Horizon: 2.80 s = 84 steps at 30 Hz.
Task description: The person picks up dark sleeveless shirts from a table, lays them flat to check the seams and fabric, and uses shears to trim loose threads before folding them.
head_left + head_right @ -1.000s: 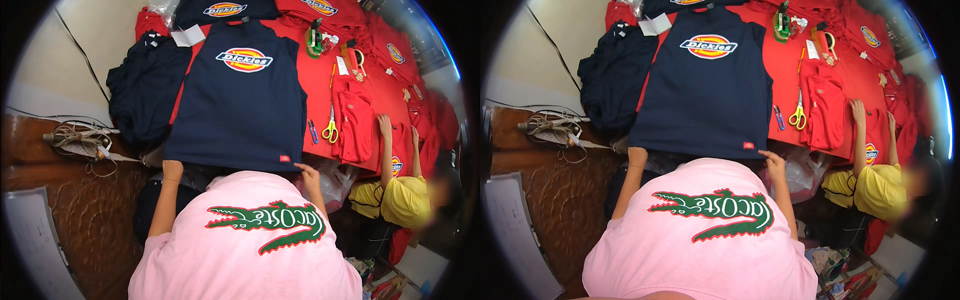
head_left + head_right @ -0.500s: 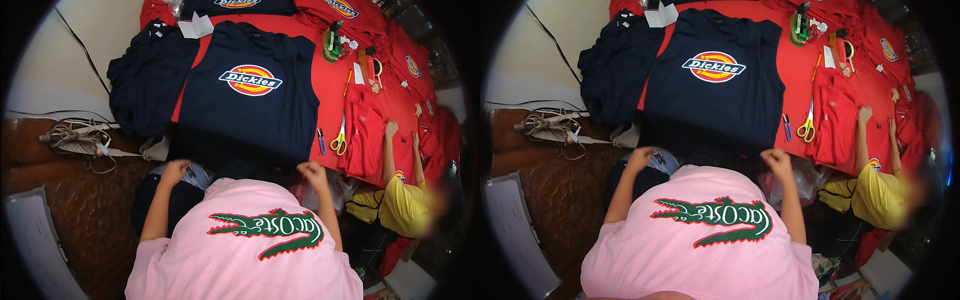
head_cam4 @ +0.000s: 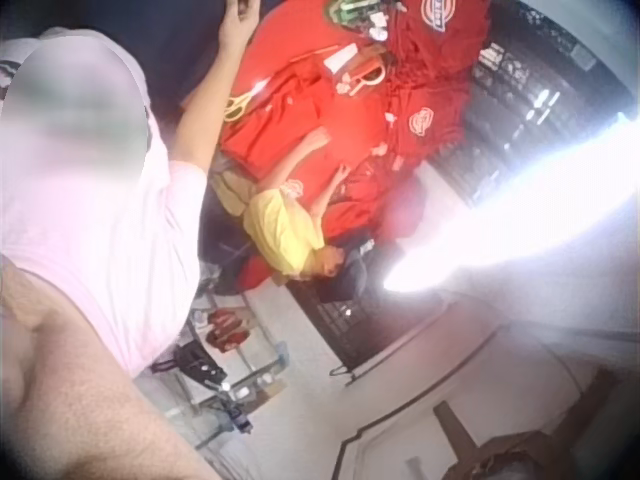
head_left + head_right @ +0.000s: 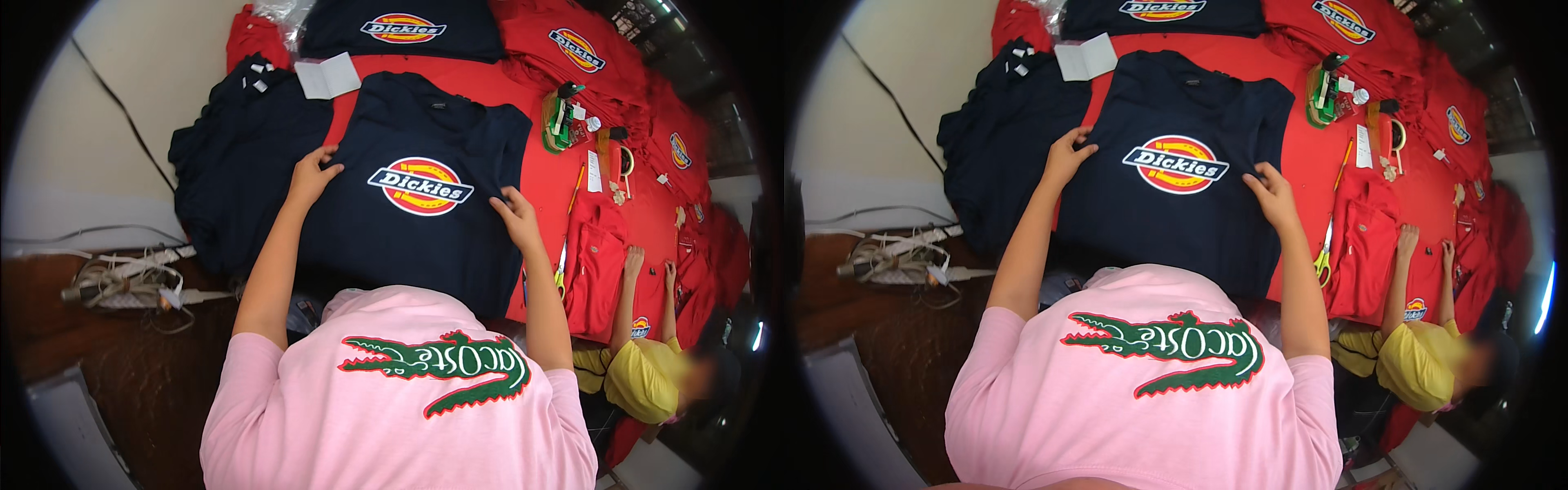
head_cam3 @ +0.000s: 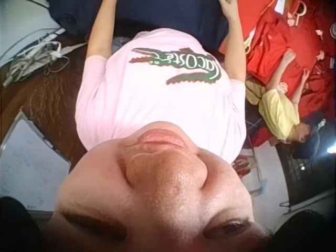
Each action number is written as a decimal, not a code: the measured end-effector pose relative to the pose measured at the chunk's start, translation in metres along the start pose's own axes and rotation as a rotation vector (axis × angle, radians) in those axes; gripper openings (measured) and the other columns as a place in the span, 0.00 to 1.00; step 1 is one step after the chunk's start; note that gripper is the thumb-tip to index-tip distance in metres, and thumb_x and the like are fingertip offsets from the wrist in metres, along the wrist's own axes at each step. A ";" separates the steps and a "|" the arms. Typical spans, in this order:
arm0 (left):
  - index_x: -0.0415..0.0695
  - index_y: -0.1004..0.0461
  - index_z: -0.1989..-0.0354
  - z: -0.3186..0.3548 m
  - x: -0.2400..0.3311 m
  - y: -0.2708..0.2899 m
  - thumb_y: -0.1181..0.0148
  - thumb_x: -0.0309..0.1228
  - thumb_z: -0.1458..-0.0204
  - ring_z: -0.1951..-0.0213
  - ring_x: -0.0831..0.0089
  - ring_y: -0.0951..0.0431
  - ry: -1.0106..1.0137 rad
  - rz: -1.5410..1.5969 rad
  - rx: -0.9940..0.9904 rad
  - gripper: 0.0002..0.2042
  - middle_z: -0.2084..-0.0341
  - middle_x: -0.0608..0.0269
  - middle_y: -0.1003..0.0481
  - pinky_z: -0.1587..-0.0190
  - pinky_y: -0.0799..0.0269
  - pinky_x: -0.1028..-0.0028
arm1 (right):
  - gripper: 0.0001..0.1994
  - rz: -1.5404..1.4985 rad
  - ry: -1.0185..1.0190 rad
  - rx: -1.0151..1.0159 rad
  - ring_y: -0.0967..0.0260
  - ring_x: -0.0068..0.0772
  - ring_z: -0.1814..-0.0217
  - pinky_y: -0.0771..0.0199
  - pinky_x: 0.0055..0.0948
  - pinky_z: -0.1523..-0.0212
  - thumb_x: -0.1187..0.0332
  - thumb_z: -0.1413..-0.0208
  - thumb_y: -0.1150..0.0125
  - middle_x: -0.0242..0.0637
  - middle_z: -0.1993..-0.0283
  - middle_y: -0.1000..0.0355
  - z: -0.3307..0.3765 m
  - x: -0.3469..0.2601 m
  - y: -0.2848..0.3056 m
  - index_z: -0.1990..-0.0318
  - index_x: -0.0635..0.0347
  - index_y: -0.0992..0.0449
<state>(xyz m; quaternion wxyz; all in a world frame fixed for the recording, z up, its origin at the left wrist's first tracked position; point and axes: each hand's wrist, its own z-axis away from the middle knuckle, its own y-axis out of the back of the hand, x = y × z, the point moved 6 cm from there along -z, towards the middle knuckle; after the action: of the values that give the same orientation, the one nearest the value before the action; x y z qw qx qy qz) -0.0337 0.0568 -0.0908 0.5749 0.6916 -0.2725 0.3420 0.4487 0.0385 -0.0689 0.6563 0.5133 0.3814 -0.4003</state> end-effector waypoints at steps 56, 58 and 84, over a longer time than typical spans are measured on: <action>0.37 0.20 0.50 -0.105 -0.014 -0.029 0.40 0.45 0.33 0.59 0.71 0.19 0.462 0.735 -0.668 0.20 0.64 0.60 0.18 0.50 0.27 0.73 | 0.13 -0.191 -0.285 0.018 0.33 0.13 0.68 0.35 0.18 0.64 0.63 0.38 0.28 0.24 0.68 0.23 -0.061 0.025 0.044 0.55 0.64 0.15; 0.37 0.18 0.53 -0.066 -0.009 -0.009 0.40 0.44 0.33 0.60 0.75 0.20 0.442 0.423 -0.652 0.19 0.66 0.62 0.18 0.48 0.28 0.75 | 0.10 0.012 -0.399 -0.011 0.35 0.16 0.69 0.35 0.24 0.64 0.65 0.42 0.25 0.22 0.69 0.25 -0.023 0.039 0.045 0.61 0.62 0.15; 0.44 0.16 0.51 -0.002 0.024 0.031 0.24 0.43 0.53 0.39 0.62 0.25 -0.375 -0.804 -0.819 0.23 0.56 0.56 0.18 0.23 0.62 0.42 | 0.20 0.893 0.045 -0.023 0.28 0.47 0.47 0.26 0.43 0.44 0.58 0.53 0.21 0.42 0.55 0.27 0.055 0.012 0.083 0.56 0.62 0.15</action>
<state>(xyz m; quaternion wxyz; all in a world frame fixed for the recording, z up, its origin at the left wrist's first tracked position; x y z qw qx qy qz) -0.0430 0.0535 -0.0534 0.8208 0.5113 -0.1959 -0.1627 0.5346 -0.0043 -0.0391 0.7620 0.6290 0.1407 -0.0622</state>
